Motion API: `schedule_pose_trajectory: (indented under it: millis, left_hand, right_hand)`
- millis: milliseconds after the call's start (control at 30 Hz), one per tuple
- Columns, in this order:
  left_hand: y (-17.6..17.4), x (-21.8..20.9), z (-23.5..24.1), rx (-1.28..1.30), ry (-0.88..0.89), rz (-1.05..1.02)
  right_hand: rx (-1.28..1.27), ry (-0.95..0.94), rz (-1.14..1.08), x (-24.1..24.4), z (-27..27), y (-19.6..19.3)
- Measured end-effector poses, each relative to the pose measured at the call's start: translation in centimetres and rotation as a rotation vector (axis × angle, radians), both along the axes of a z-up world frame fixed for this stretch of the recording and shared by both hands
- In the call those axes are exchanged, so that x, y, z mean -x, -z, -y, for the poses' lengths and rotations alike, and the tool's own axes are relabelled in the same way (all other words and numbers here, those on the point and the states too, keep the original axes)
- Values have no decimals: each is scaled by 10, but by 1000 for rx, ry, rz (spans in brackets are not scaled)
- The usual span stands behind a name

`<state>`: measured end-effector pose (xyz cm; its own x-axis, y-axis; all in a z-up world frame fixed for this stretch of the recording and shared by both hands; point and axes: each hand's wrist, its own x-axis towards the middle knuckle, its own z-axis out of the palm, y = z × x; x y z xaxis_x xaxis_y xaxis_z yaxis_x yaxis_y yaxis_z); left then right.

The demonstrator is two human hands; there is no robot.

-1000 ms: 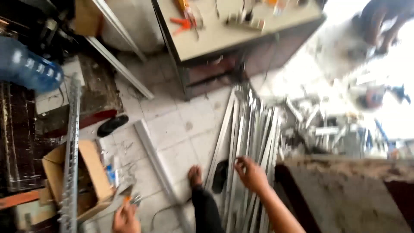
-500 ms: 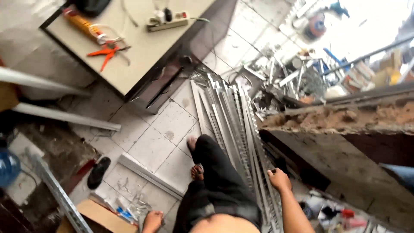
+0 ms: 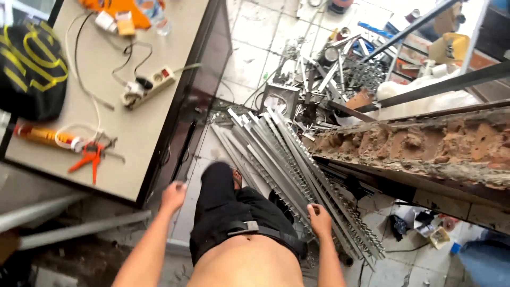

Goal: Assembling a circular metal frame by manually fitting and bending metal strips into a mold on the floor.

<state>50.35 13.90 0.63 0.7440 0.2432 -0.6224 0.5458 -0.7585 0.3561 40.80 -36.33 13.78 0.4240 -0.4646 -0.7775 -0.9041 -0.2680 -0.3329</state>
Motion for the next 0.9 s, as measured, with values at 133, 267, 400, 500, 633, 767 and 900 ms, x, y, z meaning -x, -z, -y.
schedule_pose_trajectory:
  millis: [133,267,400,500,633,767,900]
  left_hand:
    - [-52,-125,47,37,114,77]
    - [-103,-214,96,138,156,78]
    - [-58,-301,122,145,212,359]
    - [-59,-376,163,406,-21,384]
    - [-14,-499,216,522,80,428]
    - [6,-639,265,333,425,313]
    - [-16,-755,317,164,655,-42]
  right_hand:
    - [153,176,213,29,6,29]
    - [249,183,66,63,-9,55]
    - [159,318,-133,31,-48,74]
    - [150,380,28,-31,-64,93]
    - [152,480,209,-231,-24,51]
    - [232,386,424,-473,45,9]
    - [227,284,368,-635,104,-113]
